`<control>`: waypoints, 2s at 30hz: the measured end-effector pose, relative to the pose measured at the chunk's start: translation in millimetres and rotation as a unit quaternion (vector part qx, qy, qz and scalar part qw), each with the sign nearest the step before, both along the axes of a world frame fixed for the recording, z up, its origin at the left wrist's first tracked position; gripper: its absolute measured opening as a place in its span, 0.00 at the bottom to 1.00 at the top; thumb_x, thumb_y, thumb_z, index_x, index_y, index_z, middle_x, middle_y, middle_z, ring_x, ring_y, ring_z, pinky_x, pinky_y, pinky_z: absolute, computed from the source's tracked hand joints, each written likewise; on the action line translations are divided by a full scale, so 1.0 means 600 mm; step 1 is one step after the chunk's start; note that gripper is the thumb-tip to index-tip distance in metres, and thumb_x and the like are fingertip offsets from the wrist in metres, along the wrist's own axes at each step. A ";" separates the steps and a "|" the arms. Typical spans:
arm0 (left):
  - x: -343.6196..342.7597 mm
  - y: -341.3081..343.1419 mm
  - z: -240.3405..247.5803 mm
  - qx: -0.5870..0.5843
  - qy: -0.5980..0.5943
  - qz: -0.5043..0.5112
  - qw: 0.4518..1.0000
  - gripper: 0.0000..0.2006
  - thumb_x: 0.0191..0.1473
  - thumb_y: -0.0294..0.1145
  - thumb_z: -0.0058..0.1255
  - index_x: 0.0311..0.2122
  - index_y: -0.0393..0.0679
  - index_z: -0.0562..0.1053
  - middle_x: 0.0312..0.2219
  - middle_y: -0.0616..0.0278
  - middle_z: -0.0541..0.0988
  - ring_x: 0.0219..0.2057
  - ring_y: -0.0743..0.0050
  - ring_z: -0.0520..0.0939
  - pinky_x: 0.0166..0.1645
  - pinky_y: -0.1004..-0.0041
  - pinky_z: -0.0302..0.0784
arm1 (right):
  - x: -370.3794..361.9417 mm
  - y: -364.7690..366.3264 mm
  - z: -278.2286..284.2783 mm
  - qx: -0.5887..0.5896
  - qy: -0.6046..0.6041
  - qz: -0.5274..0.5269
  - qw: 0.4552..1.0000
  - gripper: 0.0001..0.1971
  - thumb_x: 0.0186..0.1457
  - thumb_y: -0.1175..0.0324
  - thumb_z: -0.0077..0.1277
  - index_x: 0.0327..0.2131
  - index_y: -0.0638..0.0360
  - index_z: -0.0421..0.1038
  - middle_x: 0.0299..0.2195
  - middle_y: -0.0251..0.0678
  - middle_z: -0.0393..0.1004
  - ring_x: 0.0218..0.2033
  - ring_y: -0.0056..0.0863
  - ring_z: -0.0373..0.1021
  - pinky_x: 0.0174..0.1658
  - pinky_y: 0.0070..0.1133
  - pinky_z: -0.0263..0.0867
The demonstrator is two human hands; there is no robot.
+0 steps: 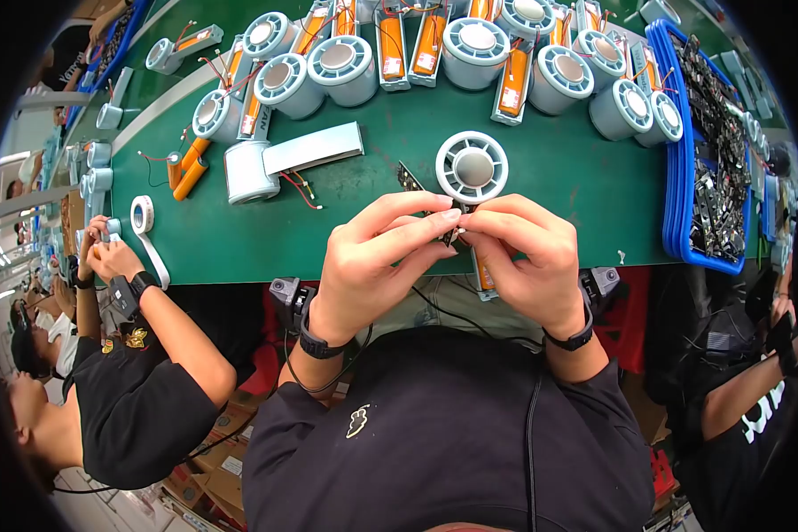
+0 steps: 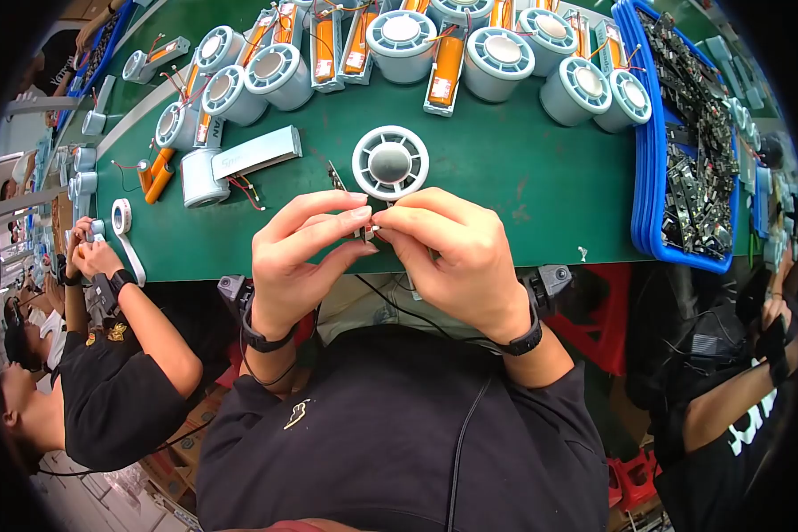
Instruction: The person picks up a circuit board and a fan housing, connects the battery and motor wires to the board, and presses the board into the housing. They then snap a plastic cover onto the housing and place the assembled unit on the table.
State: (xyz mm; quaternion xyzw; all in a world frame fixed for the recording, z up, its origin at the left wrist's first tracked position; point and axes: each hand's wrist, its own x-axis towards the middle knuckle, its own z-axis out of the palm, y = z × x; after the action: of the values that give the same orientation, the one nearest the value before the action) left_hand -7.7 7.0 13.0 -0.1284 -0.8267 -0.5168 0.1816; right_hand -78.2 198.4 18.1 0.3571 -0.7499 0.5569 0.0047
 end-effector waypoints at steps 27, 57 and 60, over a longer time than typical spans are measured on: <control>0.009 0.016 0.001 0.136 -0.160 -0.036 0.977 0.19 0.55 0.21 0.63 0.52 0.31 0.75 0.44 0.49 0.79 0.43 0.64 0.85 0.46 0.71 0.85 | -0.021 0.006 -0.016 0.019 0.205 0.014 0.979 0.13 0.38 0.80 0.66 0.32 0.63 0.77 0.26 0.36 0.76 0.21 0.29 0.72 0.22 0.23 0.65; -0.032 0.033 0.119 0.139 -0.338 -0.060 0.929 0.19 0.46 0.16 0.65 0.46 0.39 0.79 0.44 0.57 0.80 0.44 0.58 0.81 0.50 0.64 0.77 | -0.001 0.075 0.090 0.252 -0.230 0.036 0.939 0.10 0.53 0.70 0.61 0.36 0.66 0.73 0.23 0.45 0.74 0.23 0.44 0.73 0.29 0.31 0.67; -0.087 0.029 0.113 -0.298 -0.049 -0.011 0.953 0.19 0.44 0.15 0.62 0.44 0.42 0.79 0.44 0.60 0.80 0.51 0.52 0.77 0.54 0.58 0.73 | -0.049 0.076 0.093 0.274 -0.158 0.138 0.939 0.10 0.54 0.72 0.59 0.37 0.65 0.72 0.27 0.46 0.75 0.27 0.46 0.73 0.32 0.33 0.67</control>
State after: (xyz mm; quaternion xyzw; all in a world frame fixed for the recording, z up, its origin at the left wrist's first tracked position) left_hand -59.6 24.6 80.9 -0.1603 -0.9495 -0.2549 0.0884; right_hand -107.5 243.9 73.8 0.3524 -0.8076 0.3744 -0.2888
